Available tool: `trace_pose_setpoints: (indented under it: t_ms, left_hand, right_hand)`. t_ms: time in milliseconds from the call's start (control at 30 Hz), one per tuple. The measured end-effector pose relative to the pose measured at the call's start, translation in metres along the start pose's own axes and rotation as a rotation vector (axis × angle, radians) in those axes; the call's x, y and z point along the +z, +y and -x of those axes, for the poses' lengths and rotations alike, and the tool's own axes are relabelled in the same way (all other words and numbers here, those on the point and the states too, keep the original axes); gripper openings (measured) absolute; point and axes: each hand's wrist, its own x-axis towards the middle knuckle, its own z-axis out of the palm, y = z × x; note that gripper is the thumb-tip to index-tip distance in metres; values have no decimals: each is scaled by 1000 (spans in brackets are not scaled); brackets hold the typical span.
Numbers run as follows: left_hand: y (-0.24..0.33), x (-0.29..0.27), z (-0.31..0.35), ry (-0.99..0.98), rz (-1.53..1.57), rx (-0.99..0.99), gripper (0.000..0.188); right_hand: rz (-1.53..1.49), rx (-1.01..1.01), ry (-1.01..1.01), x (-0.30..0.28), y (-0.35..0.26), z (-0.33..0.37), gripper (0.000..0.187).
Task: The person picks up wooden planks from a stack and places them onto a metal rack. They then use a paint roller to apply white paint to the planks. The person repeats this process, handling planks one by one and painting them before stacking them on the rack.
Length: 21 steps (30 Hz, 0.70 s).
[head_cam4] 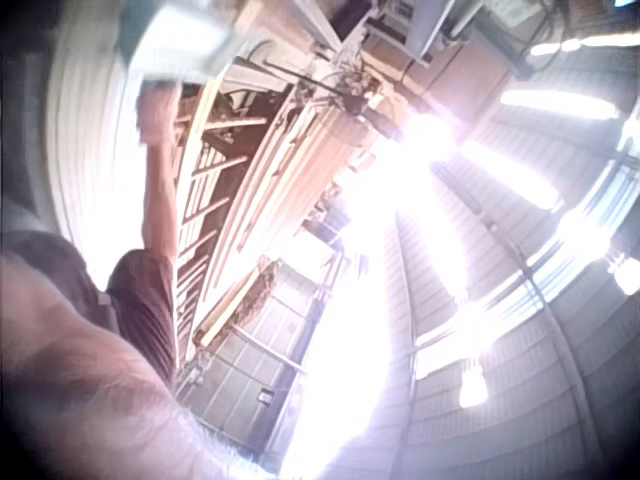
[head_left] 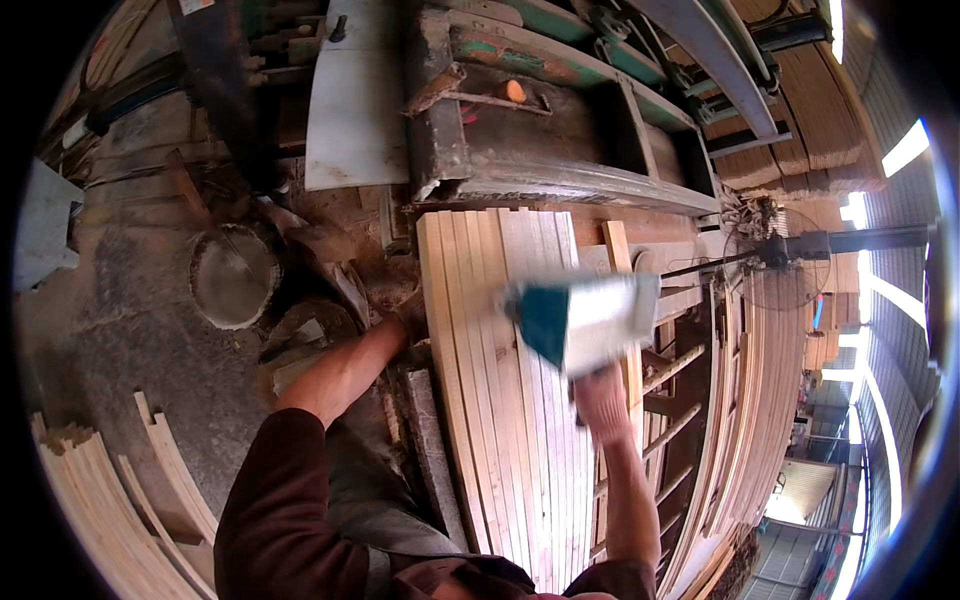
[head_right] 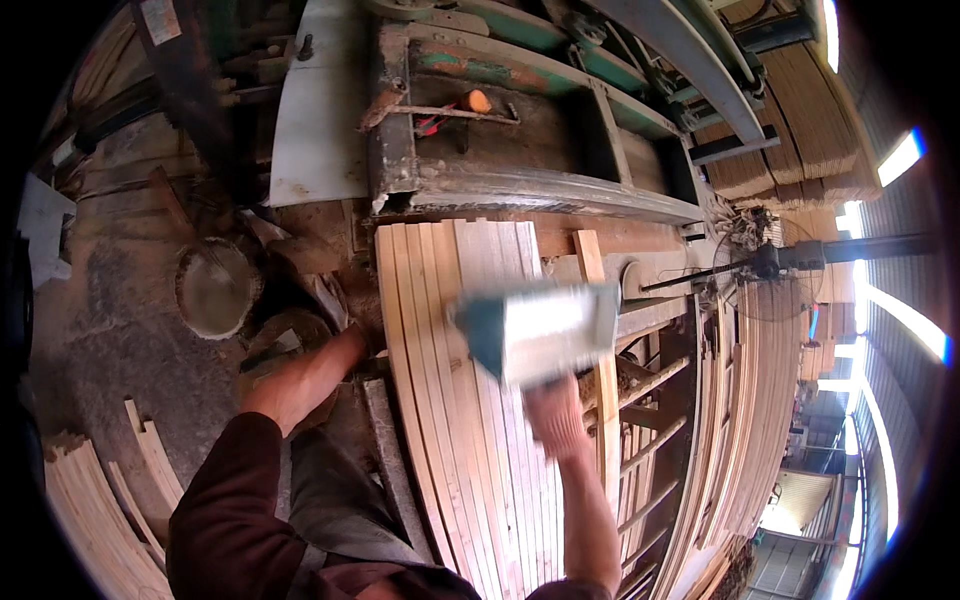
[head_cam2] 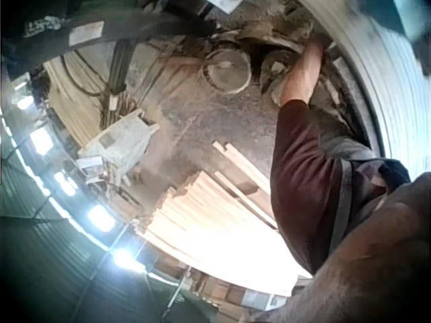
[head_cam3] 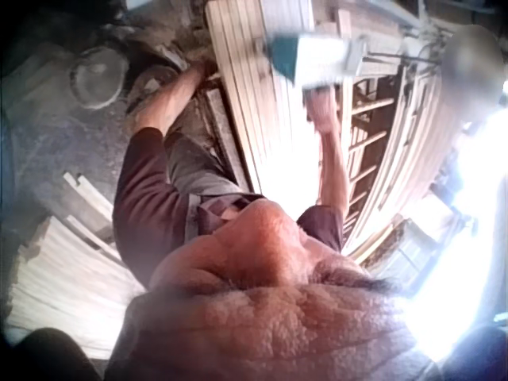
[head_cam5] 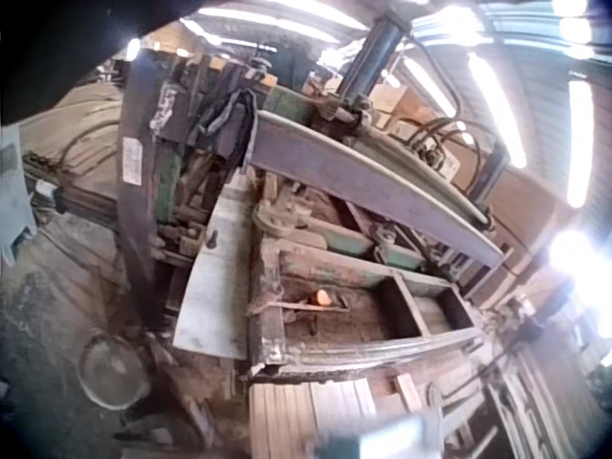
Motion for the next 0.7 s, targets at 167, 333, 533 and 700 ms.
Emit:
trace_pose_setpoints:
  t_ms: [167, 333, 533, 700]
  left_hand:
    - [26, 9, 14, 65, -17, 105, 42]
    - [-1, 12, 25, 44, 199, 16, 46]
    - [5, 25, 22, 91, 325, 104, 36]
    - [-62, 27, 16, 127, -377, 321, 31]
  right_hand:
    - [99, 9, 128, 10, 92, 158, 49]
    - [114, 180, 169, 21, 95, 187, 42]
    - [189, 96, 375, 40, -4, 61, 45]
    - [362, -124, 494, 51, -78, -51, 50]
